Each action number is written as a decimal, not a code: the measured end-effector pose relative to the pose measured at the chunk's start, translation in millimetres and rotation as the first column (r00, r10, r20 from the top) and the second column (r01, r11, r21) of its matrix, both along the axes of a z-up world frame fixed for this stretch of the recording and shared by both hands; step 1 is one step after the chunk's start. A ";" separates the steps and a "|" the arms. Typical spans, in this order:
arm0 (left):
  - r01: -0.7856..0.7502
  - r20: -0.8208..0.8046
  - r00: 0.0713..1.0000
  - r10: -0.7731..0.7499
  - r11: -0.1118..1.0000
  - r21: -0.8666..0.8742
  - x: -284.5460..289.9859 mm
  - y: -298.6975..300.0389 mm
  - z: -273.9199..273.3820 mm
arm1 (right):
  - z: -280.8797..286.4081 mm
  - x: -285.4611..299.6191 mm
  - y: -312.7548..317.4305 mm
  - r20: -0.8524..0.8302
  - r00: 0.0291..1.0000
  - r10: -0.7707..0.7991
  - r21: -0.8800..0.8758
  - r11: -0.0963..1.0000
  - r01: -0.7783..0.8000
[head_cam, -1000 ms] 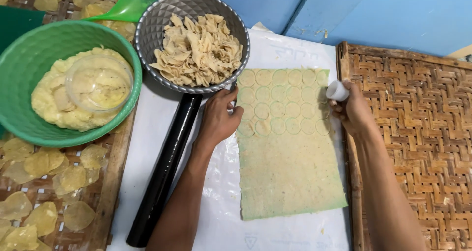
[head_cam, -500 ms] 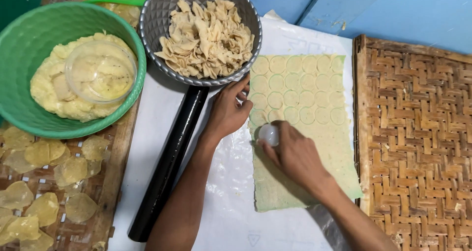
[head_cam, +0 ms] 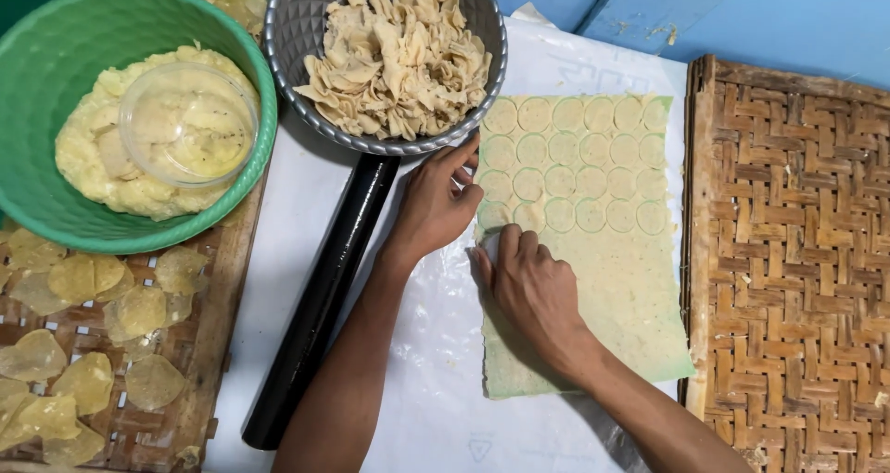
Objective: Using a small circular mold to stamp out uniform circles from a flat sheet of food dough.
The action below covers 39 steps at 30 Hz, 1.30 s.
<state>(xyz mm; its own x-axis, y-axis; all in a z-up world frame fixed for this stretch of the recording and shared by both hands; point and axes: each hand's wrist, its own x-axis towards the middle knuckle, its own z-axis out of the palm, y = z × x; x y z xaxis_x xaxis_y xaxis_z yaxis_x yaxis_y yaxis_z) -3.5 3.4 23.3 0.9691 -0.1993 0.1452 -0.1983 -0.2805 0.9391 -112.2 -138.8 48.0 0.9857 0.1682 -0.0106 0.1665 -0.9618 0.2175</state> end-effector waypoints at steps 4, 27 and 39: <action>0.002 -0.005 1.000 -0.002 1.000 -0.009 0.7 0.4 -1.3 | 12.5 10.2 -14.0 -0.134 0.977 0.167 0.077 0.984 -0.158; -0.004 -0.017 1.000 0.004 0.999 0.034 -1.5 0.6 3.2 | 46.9 -11.6 -40.3 -0.272 0.954 -0.130 0.271 0.941 0.205; -0.002 0.004 1.000 0.002 0.999 0.040 -0.5 0.0 -2.4 | 38.0 -2.8 -38.6 -0.266 0.962 -0.063 0.209 0.970 0.122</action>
